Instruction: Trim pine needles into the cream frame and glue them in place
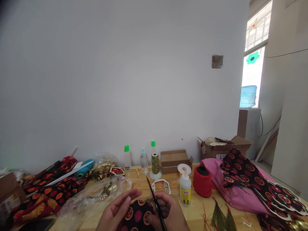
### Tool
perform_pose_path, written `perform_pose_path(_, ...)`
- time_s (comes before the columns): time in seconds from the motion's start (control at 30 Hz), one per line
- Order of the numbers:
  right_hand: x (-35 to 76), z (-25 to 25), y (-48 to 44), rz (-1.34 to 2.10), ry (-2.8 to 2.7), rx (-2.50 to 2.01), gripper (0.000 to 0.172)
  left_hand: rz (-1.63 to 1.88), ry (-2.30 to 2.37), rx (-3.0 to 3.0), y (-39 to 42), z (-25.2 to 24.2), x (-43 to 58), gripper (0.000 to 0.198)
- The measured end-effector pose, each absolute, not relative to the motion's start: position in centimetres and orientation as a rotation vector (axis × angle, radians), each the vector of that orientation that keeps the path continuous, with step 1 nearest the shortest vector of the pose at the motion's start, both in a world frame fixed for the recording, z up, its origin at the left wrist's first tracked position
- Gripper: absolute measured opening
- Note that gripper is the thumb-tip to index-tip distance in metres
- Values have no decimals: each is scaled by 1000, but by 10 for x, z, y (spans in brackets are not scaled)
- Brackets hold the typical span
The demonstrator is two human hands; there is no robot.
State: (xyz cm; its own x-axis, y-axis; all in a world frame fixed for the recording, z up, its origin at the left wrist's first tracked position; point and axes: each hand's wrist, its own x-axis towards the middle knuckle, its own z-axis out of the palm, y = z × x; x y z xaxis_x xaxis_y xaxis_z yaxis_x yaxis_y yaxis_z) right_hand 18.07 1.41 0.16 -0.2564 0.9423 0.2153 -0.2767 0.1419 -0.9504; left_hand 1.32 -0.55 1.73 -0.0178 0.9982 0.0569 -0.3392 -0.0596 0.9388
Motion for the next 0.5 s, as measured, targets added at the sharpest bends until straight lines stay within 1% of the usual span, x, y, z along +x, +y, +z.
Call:
perform_pose_path(0.1, 181, 2, 15, 1399, -1270, -731, 33, 1457, 1041, 1136, -4, 18, 8, 26)
perform_pose_path(0.23, 181, 4, 13, 1371, -1318, -737, 33, 1487, 1185, 1515, 0, 15, 3, 13)
perform_pose_path(0.3, 182, 6, 10, 1360, -1359, -731, 34, 1486, 1251, 1651, 2, 12, 2, 12)
perform_pose_path(0.4, 182, 6, 10, 1349, -1413, -702, 34, 1483, 1306, 1750, 3, 8, 1, 10)
perform_pose_path(0.5, 182, 2, 11, 1331, -1419, -680, 34, 1541, 1302, 1719, 3, 6, 2, 9)
